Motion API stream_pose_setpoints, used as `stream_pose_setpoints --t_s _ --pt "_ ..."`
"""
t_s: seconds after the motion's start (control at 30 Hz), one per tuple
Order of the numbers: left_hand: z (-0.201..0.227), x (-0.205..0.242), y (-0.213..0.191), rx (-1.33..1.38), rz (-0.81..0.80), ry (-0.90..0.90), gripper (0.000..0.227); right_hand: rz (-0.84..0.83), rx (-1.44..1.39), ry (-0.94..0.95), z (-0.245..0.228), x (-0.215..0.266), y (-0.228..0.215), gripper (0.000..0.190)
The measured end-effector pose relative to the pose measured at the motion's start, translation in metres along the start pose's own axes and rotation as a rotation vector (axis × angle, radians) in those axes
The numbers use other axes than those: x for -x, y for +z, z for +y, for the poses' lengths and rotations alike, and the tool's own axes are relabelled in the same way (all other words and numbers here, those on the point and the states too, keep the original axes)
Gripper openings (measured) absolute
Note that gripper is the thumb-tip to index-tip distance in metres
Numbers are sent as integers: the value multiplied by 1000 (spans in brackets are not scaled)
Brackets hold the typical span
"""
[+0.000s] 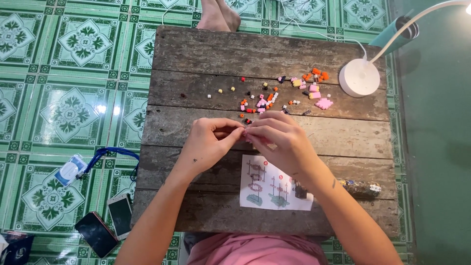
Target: Assembling a small pink toy figure using micro building blocks while following a printed instruction sheet.
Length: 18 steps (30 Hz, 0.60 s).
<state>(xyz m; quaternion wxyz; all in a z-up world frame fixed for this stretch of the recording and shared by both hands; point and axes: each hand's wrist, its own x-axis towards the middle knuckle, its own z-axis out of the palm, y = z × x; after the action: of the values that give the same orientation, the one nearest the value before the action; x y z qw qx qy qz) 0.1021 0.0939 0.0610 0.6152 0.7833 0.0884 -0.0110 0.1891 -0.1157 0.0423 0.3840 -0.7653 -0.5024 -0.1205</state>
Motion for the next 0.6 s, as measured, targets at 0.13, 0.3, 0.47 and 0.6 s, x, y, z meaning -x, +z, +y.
stream_pose_setpoints --t_s 0.13,0.3,0.47,0.6 --pt "-3 -1 -1 -13 4 15 22 -95 -34 8 -2 -7 -28 25" --pt "-10 1 5 -30 -5 124 25 -162 -14 186 9 14 -53 58" --pt "-20 -5 7 -122 22 267 20 -106 -27 232 25 30 -53 44" --pt "-25 -8 7 -153 2 297 22 -34 -110 302 34 34 -50 22"
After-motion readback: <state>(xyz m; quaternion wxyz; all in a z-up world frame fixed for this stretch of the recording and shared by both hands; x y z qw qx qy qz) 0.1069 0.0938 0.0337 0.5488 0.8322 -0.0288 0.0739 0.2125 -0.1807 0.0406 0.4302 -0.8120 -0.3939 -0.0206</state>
